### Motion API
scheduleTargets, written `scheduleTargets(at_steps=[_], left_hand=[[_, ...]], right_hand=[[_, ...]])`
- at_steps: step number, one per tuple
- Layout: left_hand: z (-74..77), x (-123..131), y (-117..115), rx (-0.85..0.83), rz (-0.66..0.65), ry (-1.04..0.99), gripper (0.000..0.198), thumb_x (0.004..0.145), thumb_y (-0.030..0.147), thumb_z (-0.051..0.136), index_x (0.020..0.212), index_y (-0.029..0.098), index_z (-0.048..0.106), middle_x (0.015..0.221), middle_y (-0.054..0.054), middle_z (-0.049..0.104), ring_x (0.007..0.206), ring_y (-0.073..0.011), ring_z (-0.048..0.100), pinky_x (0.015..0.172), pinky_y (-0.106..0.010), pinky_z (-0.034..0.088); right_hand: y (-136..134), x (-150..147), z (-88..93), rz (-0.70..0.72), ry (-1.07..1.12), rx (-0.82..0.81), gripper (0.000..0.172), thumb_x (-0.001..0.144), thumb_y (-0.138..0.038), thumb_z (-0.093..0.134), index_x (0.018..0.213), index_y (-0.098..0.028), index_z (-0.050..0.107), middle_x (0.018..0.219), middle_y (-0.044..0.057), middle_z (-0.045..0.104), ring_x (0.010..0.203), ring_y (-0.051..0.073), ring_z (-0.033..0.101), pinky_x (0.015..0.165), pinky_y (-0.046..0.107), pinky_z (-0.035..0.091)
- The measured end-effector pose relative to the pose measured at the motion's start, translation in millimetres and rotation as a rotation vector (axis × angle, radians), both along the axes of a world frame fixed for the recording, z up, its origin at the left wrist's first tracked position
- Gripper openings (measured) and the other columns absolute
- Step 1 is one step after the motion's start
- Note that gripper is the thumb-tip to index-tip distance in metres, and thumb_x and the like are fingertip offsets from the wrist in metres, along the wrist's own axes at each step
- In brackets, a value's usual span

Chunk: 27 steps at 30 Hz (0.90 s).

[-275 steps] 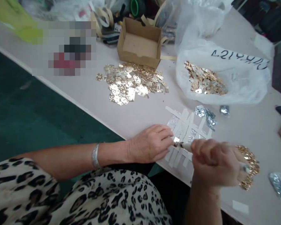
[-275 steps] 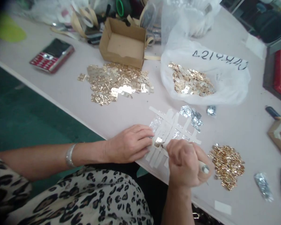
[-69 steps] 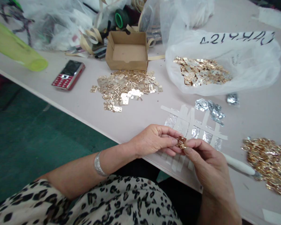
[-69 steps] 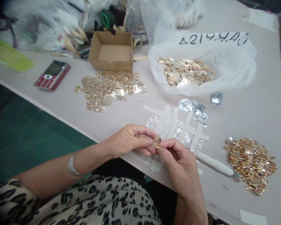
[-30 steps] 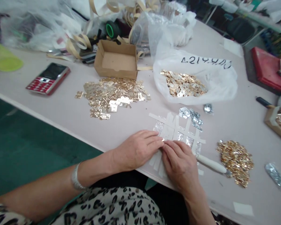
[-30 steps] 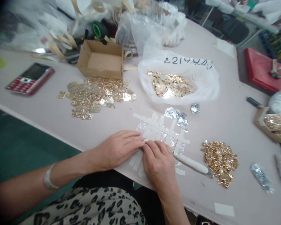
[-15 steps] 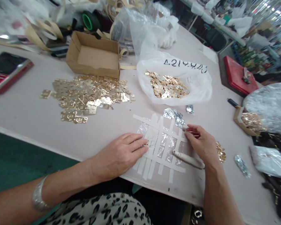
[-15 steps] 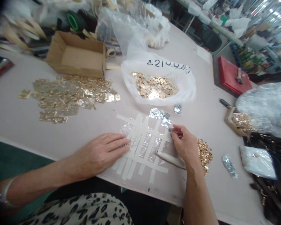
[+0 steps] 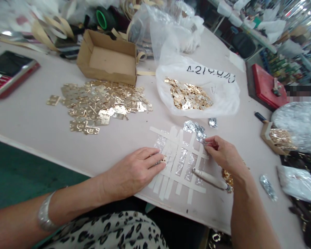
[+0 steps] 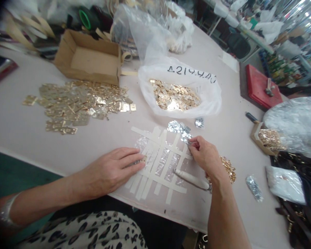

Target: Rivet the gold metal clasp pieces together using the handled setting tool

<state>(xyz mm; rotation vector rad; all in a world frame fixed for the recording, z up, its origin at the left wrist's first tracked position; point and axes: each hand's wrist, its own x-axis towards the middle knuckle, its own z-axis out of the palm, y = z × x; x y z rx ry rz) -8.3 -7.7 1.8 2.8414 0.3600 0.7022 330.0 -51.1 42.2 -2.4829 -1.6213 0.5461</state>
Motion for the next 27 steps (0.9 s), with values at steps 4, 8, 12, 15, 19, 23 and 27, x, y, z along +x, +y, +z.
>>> scheduleTargets(at_steps=[4,8,12,15,19,23,27], left_hand=[[-0.4,0,1,-0.004,-0.004,0.019,0.025,0.097,0.016,0.048,0.116,0.013,0.064,0.122,-0.010,0.065,0.120,-0.0261,0.054,0.102,-0.039,0.050],[-1.5,0,1,-0.015,-0.011,0.023,0.023,0.097,0.017,0.051,0.115,0.012,0.063,0.122,-0.010,0.065,0.120,-0.0260,0.054,0.102,-0.040,0.051],[-1.7,0,1,-0.019,-0.017,0.016,0.022,0.098,0.018,0.049,0.115,0.013,0.063,0.120,-0.010,0.065,0.119,-0.0255,0.054,0.101,-0.039,0.051],[-1.9,-1,1,-0.020,-0.013,0.033,0.023,0.100,0.019,0.047,0.115,0.013,0.063,0.121,-0.009,0.065,0.120,-0.0251,0.054,0.101,-0.039,0.050],[-2.1,-1,1,-0.035,-0.016,0.040,0.022,0.100,0.019,0.046,0.112,0.014,0.063,0.120,-0.009,0.065,0.118,-0.0240,0.055,0.100,-0.039,0.051],[-2.6,0,1,-0.031,-0.005,0.036,0.020,0.101,0.021,0.047,0.110,0.015,0.064,0.118,-0.009,0.066,0.118,-0.0235,0.055,0.099,-0.038,0.050],[-2.4,0,2,-0.025,0.003,0.033,0.021,0.101,0.021,0.047,0.109,0.015,0.064,0.117,-0.009,0.066,0.117,-0.0231,0.056,0.099,-0.037,0.050]], right_hand=[[-6,-5,-1.1,-0.035,-0.003,0.052,0.025,0.079,-0.034,0.061,0.101,-0.024,0.065,0.077,-0.002,0.069,0.068,0.015,0.062,0.067,0.031,0.045],[-13,-7,-8.4,-0.100,0.076,0.155,0.035,0.077,-0.033,0.064,0.109,-0.022,0.064,0.084,0.000,0.070,0.074,0.016,0.064,0.074,0.032,0.049],[-17,-6,-11.4,-0.186,0.225,0.236,0.037,0.072,-0.034,0.069,0.106,-0.019,0.068,0.085,0.003,0.072,0.076,0.017,0.066,0.078,0.035,0.053],[-21,-13,-7.5,-0.257,0.262,0.283,0.036,0.072,-0.038,0.072,0.102,-0.017,0.069,0.084,0.005,0.072,0.074,0.017,0.067,0.074,0.035,0.056],[-28,-39,-2.3,-0.429,0.615,0.399,0.042,0.063,-0.037,0.084,0.097,-0.017,0.069,0.083,0.004,0.073,0.071,0.016,0.070,0.071,0.032,0.060],[-31,-73,-1.7,-0.518,0.861,0.427,0.045,0.055,-0.031,0.091,0.093,-0.019,0.070,0.078,0.002,0.072,0.068,0.016,0.070,0.067,0.029,0.062],[-28,-106,-3.7,-0.457,0.864,0.340,0.042,0.056,-0.030,0.091,0.090,-0.019,0.070,0.077,0.002,0.072,0.063,0.014,0.069,0.060,0.025,0.060]])
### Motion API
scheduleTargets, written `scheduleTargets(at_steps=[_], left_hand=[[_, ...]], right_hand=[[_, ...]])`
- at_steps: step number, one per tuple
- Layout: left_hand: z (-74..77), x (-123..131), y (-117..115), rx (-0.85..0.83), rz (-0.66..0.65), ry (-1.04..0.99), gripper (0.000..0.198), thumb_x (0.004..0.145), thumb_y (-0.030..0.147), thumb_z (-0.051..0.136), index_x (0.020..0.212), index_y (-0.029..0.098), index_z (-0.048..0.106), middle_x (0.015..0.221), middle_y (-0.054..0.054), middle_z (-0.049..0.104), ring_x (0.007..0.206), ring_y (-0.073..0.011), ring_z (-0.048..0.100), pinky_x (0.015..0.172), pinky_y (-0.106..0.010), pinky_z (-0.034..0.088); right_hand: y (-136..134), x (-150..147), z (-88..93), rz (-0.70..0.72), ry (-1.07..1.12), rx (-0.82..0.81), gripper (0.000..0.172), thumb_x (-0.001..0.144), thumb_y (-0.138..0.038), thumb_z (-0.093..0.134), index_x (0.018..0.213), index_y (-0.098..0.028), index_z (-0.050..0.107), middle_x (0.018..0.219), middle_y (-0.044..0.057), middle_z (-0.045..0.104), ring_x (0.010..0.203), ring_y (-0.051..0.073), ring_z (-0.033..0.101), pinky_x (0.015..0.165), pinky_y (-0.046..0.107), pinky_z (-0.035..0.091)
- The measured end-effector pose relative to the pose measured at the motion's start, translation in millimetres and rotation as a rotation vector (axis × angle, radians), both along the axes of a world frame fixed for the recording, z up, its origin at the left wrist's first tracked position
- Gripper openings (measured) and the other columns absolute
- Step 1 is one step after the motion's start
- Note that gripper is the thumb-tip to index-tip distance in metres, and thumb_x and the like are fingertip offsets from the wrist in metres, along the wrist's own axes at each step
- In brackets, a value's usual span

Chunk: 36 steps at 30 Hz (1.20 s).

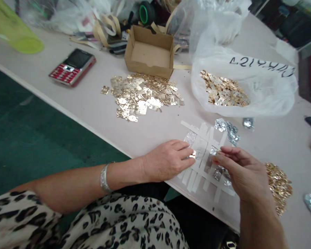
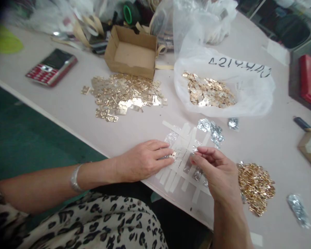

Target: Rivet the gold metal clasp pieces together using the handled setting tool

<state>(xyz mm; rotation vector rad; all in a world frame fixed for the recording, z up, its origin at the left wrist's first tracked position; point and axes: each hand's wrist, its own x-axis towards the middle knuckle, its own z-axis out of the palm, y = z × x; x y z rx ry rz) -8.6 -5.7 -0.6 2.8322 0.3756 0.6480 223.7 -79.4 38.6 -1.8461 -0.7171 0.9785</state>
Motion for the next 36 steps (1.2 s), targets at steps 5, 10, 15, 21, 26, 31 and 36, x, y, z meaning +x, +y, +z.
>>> scheduleTargets(at_steps=[5,10,15,21,26,31,36], left_hand=[[2.5,-1,1,-0.002,-0.005,0.006,0.021,0.101,0.021,0.047,0.111,0.015,0.063,0.118,-0.011,0.065,0.116,-0.0227,0.057,0.097,-0.037,0.051],[3.1,-1,1,-0.025,-0.007,0.014,0.020,0.100,0.020,0.047,0.109,0.013,0.064,0.116,-0.012,0.064,0.117,-0.0223,0.058,0.099,-0.037,0.050],[2.4,0,1,-0.046,-0.007,0.016,0.021,0.100,0.020,0.047,0.111,0.013,0.064,0.117,-0.013,0.064,0.120,-0.0225,0.057,0.101,-0.037,0.050],[-1.2,1,0,-0.036,0.011,-0.024,0.020,0.099,0.019,0.049,0.110,0.014,0.065,0.117,-0.013,0.065,0.116,-0.0221,0.059,0.098,-0.038,0.051],[-1.4,1,0,-0.037,-0.007,-0.021,0.019,0.099,0.019,0.050,0.109,0.013,0.065,0.115,-0.013,0.066,0.116,-0.0230,0.059,0.099,-0.038,0.052],[0.9,-1,0,-0.021,0.009,-0.050,0.021,0.100,0.020,0.048,0.109,0.014,0.066,0.122,-0.012,0.065,0.117,-0.0223,0.060,0.101,-0.037,0.052],[-0.5,-3,1,-0.024,0.000,-0.099,0.022,0.098,0.017,0.049,0.110,0.011,0.066,0.128,-0.009,0.065,0.124,-0.0235,0.056,0.106,-0.037,0.050]], right_hand=[[3,-25,-7.6,0.242,-0.106,0.018,0.030,0.068,-0.036,0.084,0.088,-0.019,0.068,0.077,0.002,0.071,0.065,0.012,0.066,0.062,0.024,0.057],[6,-28,-8.2,0.516,-0.332,0.002,0.025,0.081,-0.038,0.070,0.100,-0.021,0.071,0.089,0.004,0.074,0.077,0.016,0.069,0.074,0.031,0.058],[20,-29,4.2,0.685,-0.586,-0.007,0.026,0.083,-0.028,0.063,0.108,-0.023,0.069,0.089,0.001,0.076,0.077,0.016,0.072,0.075,0.031,0.058],[38,-35,16.6,0.962,-0.865,0.043,0.027,0.083,-0.013,0.052,0.103,-0.023,0.067,0.082,0.001,0.074,0.072,0.015,0.070,0.066,0.026,0.053],[44,-36,19.8,1.075,-1.011,0.079,0.025,0.087,-0.014,0.050,0.106,-0.022,0.065,0.091,0.003,0.073,0.077,0.016,0.069,0.067,0.028,0.050],[5,-6,24.6,0.703,-0.991,0.026,0.026,0.092,-0.038,0.054,0.111,-0.024,0.065,0.095,0.005,0.074,0.078,0.020,0.070,0.070,0.034,0.054],[-66,43,5.6,0.493,-1.145,-0.095,0.043,0.090,-0.057,0.050,0.116,-0.025,0.065,0.113,0.011,0.070,0.105,0.033,0.065,0.087,0.051,0.052]])
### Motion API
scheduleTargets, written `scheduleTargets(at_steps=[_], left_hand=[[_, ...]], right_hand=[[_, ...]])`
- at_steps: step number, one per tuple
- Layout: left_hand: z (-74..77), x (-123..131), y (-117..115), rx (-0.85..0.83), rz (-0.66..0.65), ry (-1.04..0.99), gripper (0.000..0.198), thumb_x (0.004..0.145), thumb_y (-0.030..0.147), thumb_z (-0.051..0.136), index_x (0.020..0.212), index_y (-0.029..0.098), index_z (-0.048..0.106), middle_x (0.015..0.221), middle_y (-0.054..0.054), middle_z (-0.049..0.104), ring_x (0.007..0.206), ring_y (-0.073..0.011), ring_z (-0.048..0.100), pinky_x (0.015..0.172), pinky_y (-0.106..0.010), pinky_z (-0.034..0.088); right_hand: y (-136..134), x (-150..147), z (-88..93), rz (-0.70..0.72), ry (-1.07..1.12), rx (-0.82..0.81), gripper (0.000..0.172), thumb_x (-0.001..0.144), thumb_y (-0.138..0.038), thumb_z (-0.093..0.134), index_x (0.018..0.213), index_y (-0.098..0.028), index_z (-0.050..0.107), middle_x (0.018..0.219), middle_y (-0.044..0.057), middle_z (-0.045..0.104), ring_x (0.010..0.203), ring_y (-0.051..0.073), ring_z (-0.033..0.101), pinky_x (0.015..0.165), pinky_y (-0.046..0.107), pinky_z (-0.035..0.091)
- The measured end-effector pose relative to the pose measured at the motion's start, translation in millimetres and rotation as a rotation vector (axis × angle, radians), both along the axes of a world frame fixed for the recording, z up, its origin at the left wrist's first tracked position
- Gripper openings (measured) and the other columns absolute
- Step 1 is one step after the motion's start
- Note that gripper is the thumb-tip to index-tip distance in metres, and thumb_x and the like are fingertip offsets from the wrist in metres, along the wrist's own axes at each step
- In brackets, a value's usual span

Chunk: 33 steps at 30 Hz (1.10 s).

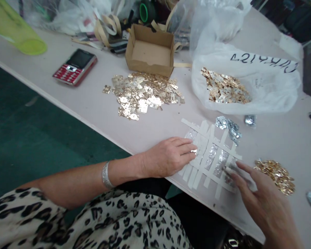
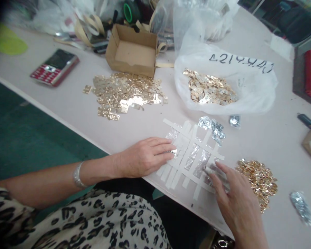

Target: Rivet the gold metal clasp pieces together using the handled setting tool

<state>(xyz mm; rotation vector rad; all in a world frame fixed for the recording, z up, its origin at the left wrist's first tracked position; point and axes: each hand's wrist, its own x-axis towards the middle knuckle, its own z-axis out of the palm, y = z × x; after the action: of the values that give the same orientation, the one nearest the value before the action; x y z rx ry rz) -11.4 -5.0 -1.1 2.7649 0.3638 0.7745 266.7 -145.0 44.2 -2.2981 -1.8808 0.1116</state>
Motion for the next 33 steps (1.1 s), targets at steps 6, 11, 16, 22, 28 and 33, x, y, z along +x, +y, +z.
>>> scheduleTargets(at_steps=[6,11,16,22,28,33], left_hand=[[-2.8,2,0,0.031,-0.010,0.050,0.023,0.097,0.015,0.050,0.114,0.011,0.065,0.124,-0.007,0.067,0.123,-0.0245,0.056,0.106,-0.038,0.050],[-0.3,3,0,0.067,-0.017,0.091,0.023,0.099,0.015,0.048,0.115,0.011,0.064,0.119,-0.008,0.069,0.119,-0.0224,0.058,0.105,-0.036,0.050],[0.9,0,-1,0.073,-0.012,0.126,0.025,0.101,0.017,0.045,0.119,0.012,0.062,0.123,-0.008,0.067,0.124,-0.0215,0.056,0.105,-0.036,0.050],[-0.5,-1,-2,0.050,0.007,0.094,0.026,0.101,0.018,0.044,0.120,0.014,0.062,0.127,-0.006,0.066,0.124,-0.0218,0.056,0.106,-0.035,0.049],[1.2,-1,-2,0.016,0.014,0.106,0.025,0.101,0.019,0.045,0.118,0.014,0.063,0.126,-0.008,0.066,0.127,-0.0217,0.055,0.106,-0.036,0.048],[3.0,-2,-1,0.000,0.005,0.112,0.024,0.101,0.019,0.047,0.116,0.014,0.064,0.128,-0.007,0.066,0.126,-0.0228,0.056,0.105,-0.037,0.049]], right_hand=[[-33,13,-23.2,-0.037,0.036,0.067,0.043,0.090,-0.054,0.048,0.111,-0.021,0.066,0.106,0.014,0.070,0.102,0.034,0.063,0.092,0.055,0.048],[-12,-19,4.1,-0.522,0.554,0.550,0.033,0.080,-0.035,0.065,0.113,-0.026,0.065,0.100,0.009,0.069,0.087,0.026,0.066,0.085,0.048,0.052],[30,-45,12.9,-0.447,1.634,0.934,0.031,0.062,-0.016,0.062,0.093,-0.018,0.064,0.079,0.000,0.062,0.073,0.015,0.062,0.075,0.036,0.056],[66,-60,-7.3,-0.522,2.049,0.929,0.021,0.071,-0.025,0.066,0.061,-0.019,0.049,0.045,-0.012,0.028,0.037,0.005,0.030,0.043,0.022,0.041],[84,-60,-26.4,-0.588,2.131,0.937,0.031,0.082,-0.027,0.057,0.055,-0.019,0.043,0.043,-0.014,0.012,0.029,0.004,0.017,0.034,0.019,0.024],[87,-59,-32.7,-0.507,2.154,0.906,0.036,0.084,-0.027,0.055,0.053,-0.019,0.036,0.042,-0.014,0.012,0.028,0.004,0.016,0.033,0.019,0.024]])
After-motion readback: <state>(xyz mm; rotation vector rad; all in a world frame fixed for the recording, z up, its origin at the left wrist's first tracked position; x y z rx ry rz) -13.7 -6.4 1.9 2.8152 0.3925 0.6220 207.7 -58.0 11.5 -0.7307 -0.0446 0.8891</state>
